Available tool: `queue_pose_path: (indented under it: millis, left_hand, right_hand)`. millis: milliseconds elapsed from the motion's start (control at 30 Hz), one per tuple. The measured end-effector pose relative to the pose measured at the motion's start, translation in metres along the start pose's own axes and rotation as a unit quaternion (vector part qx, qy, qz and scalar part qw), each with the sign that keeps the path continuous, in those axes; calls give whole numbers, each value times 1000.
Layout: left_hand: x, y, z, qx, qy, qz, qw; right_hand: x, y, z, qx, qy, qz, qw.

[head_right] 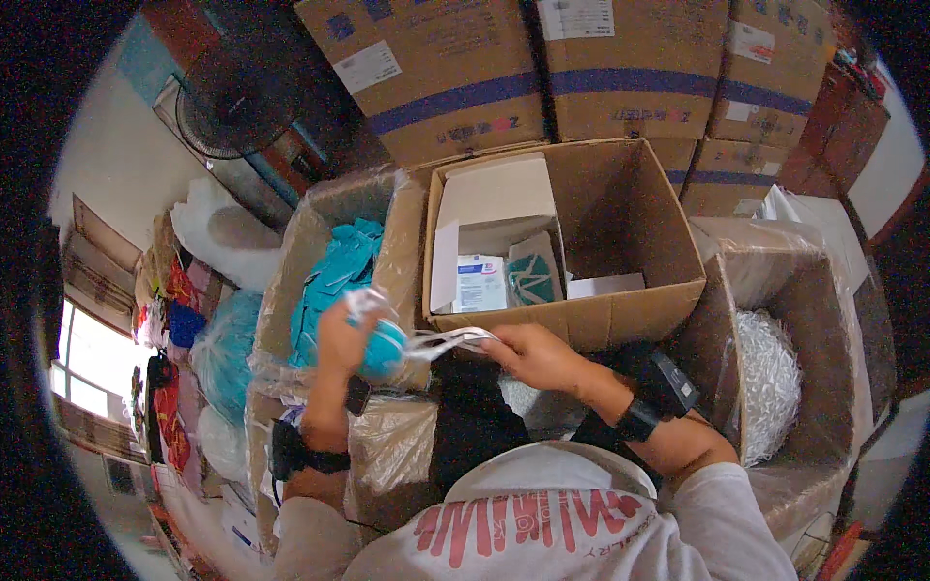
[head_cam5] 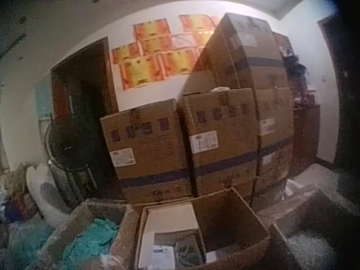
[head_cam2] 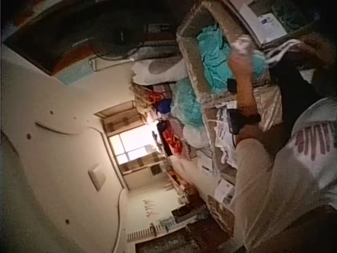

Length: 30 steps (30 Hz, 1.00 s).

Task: The recorder is taking face masks from a pile and placing them into individual white packing pouches.

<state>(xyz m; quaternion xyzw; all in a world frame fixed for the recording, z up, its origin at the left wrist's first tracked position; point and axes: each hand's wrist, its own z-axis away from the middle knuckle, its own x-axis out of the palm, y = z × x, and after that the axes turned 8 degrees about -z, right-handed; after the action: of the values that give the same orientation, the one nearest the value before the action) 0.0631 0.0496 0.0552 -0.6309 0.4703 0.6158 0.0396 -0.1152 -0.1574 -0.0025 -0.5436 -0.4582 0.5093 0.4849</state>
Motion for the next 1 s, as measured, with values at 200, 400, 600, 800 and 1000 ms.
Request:
queue_pose_path:
  millis: [200, 400, 600, 800, 1000]
  left_hand:
    - [71, 43, 30, 46, -262, 67, 962]
    - [79, 27, 36, -96, -383, 310, 865]
    - [73, 17, 45, -170, -330, 459, 807]
    - [67, 15, 49, -115, -340, 356, 863]
    - [69, 18, 48, -83, -321, 304, 893]
  right_hand:
    - [8, -10, -5, -66, 2, 107, 992]
    - [1, -2, 5, -54, 42, 113, 991]
    - [5, 9, 5, 8, -27, -99, 995]
    - [0, 3, 5, 125, -103, -323, 932]
    - [4, 3, 5, 192, -86, -455, 865]
